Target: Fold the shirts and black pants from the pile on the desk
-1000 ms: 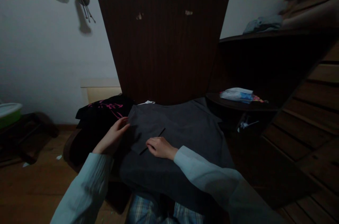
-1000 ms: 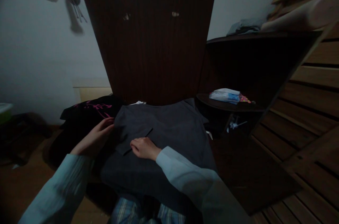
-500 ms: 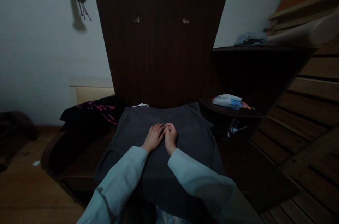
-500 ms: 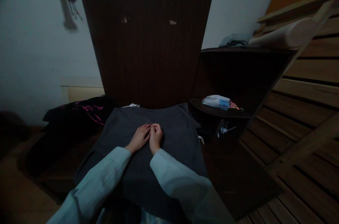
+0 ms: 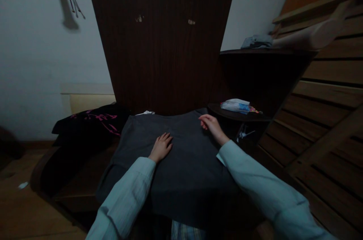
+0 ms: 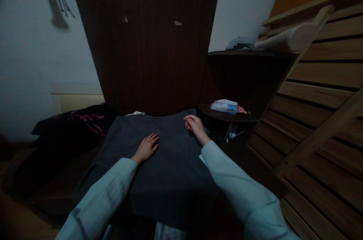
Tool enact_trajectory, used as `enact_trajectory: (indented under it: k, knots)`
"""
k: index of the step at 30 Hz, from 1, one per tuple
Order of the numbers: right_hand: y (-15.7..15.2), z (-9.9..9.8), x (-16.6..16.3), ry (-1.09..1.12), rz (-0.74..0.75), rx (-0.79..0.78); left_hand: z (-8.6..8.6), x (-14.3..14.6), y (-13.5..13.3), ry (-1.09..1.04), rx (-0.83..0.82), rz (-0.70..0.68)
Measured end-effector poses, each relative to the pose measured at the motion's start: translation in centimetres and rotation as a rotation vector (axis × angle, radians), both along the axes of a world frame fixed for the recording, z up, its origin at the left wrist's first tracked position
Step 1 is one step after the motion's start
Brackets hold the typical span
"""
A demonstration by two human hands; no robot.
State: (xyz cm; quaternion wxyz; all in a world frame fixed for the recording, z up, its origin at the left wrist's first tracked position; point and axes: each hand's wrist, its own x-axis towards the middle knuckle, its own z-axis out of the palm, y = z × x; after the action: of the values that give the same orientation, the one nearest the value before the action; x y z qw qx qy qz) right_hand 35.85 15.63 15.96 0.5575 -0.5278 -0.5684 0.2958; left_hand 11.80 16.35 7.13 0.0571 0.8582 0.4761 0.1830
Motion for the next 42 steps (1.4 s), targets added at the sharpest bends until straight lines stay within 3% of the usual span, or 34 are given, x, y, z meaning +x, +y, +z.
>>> enact_trajectory:
  k: [3,5,9,13,17,21,24,27,30,34,37,39,42]
  knots:
    - [0.6,0.0,6.4,-0.268,-0.328,-0.062,0.0,0.0,0.1,-0.027,-0.008,0.001]
    - [1.0,-0.8,9.4,-0.437,-0.466,-0.182,-0.1,0.0,0.2,-0.044,-0.006,-0.004]
    - [1.3,-2.9,11.5,-0.505,-0.303,-0.467,-0.3,-0.1,0.3,-0.047,0.009,-0.004]
    - [1.6,-3.4,10.9,-0.493,-0.272,-0.443,-0.4,-0.1,0.3,-0.051,0.016,-0.003]
    - [2.5,-1.3,11.4,-0.495,-0.337,-0.354,-0.4,-0.1,0.3,-0.055,0.005,0.001]
    - [3.3,2.4,13.2,-0.518,-0.570,-0.179,-0.3,-0.1,0.2,-0.047,0.002,0.005]
    - [3.7,4.6,13.6,-0.533,-0.648,-0.198,-0.1,-0.1,0.1,-0.039,-0.007,0.008]
    - [3.8,5.5,11.9,-0.617,-0.596,-0.192,0.0,-0.1,0.0,-0.039,-0.006,0.011]
    - [3.2,5.2,8.0,-0.750,-0.469,0.034,0.0,-0.1,0.0,-0.039,0.001,0.008]
    - [0.6,2.3,1.4,-1.065,0.007,0.307,-0.2,-0.1,0.1,-0.039,0.007,0.011]
    - [-1.9,-0.8,-1.9,-1.393,0.393,0.315,-0.3,-0.1,0.0,-0.043,0.012,0.019]
    - [-3.1,-2.5,-2.7,-1.485,0.460,0.345,-0.2,0.0,0.0,-0.045,0.012,0.019]
    - [-3.6,-3.6,-2.3,-1.490,0.413,0.354,-0.2,-0.1,0.0,-0.050,0.011,0.013]
